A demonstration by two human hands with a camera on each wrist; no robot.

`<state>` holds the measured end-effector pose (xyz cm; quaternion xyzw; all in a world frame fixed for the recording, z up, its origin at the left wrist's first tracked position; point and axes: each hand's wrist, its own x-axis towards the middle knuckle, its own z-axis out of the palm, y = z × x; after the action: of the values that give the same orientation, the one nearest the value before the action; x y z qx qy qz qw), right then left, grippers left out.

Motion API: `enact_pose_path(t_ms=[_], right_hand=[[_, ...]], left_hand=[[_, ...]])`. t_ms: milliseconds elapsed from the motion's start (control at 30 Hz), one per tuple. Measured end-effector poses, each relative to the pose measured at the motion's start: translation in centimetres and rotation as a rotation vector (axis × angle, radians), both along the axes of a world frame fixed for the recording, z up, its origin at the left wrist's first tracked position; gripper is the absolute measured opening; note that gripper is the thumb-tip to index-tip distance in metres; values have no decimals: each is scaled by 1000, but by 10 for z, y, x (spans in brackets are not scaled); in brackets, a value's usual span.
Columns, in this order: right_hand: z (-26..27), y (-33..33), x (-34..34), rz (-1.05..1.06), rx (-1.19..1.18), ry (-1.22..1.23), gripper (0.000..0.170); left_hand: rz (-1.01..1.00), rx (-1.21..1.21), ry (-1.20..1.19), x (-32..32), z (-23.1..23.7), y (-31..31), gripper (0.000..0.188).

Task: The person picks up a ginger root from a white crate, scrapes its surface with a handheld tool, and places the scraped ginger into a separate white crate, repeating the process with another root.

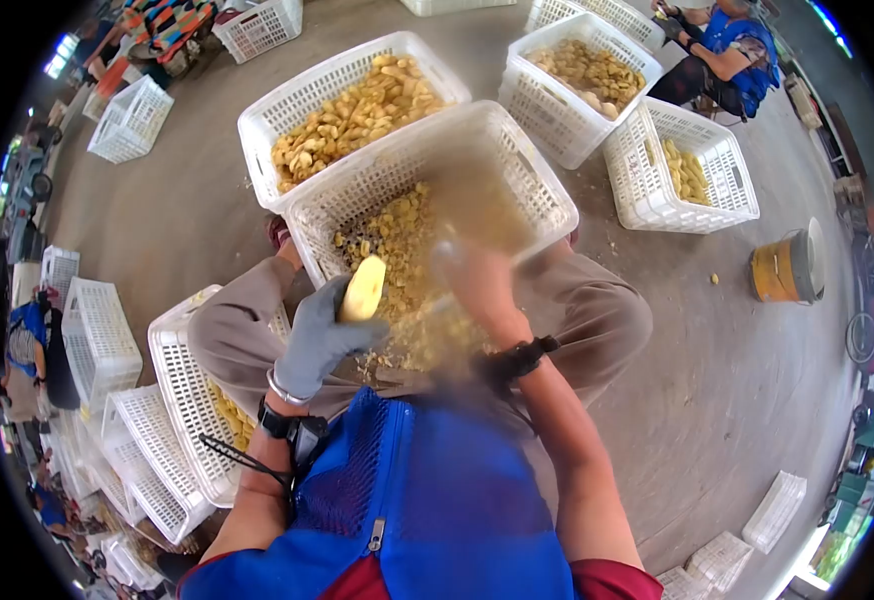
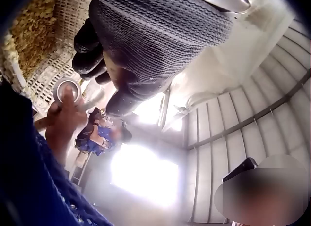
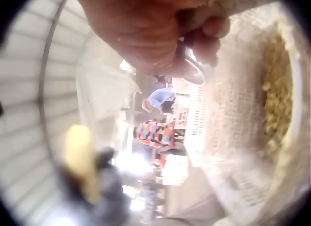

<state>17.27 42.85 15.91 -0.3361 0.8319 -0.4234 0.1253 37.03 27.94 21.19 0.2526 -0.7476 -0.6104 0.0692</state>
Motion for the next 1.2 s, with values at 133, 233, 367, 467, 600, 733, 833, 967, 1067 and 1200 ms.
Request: enact_pose_path(t_ms=[133, 233, 367, 467, 600, 733, 833, 967, 1067, 1200], right_hand=[[29, 0, 17, -69, -66, -514, 22], [40, 5, 25, -74, -133, -619, 22], [46, 8, 32, -67, -184, -596, 23], [38, 3, 49, 76, -280, -517, 21], [16, -6, 27, 122, -258, -359, 24], [-19, -22, -21, -53, 36, -291, 36], [-24, -40, 7, 159, 5, -185, 36], [-70, -54, -5, 138, 46, 38, 37], [-45, -52, -18, 37, 112, -125, 35], [-68, -60, 3, 173, 74, 105, 32]], left_hand=[[89, 377, -6, -4, -10, 10, 54], [99, 472, 3, -3, -5, 15, 51], [88, 368, -109, -2, 7, 14, 44], [76, 124, -71, 0, -14, 17, 40], [46, -16, -111, 2, -11, 14, 39], [59, -309, -102, 2, -19, 3, 45], [138, -472, -126, -7, -42, 5, 46], [74, -511, -197, -9, -51, 5, 45], [159, -617, -117, -4, -85, -2, 44], [165, -659, -328, -14, -59, 0, 42]])
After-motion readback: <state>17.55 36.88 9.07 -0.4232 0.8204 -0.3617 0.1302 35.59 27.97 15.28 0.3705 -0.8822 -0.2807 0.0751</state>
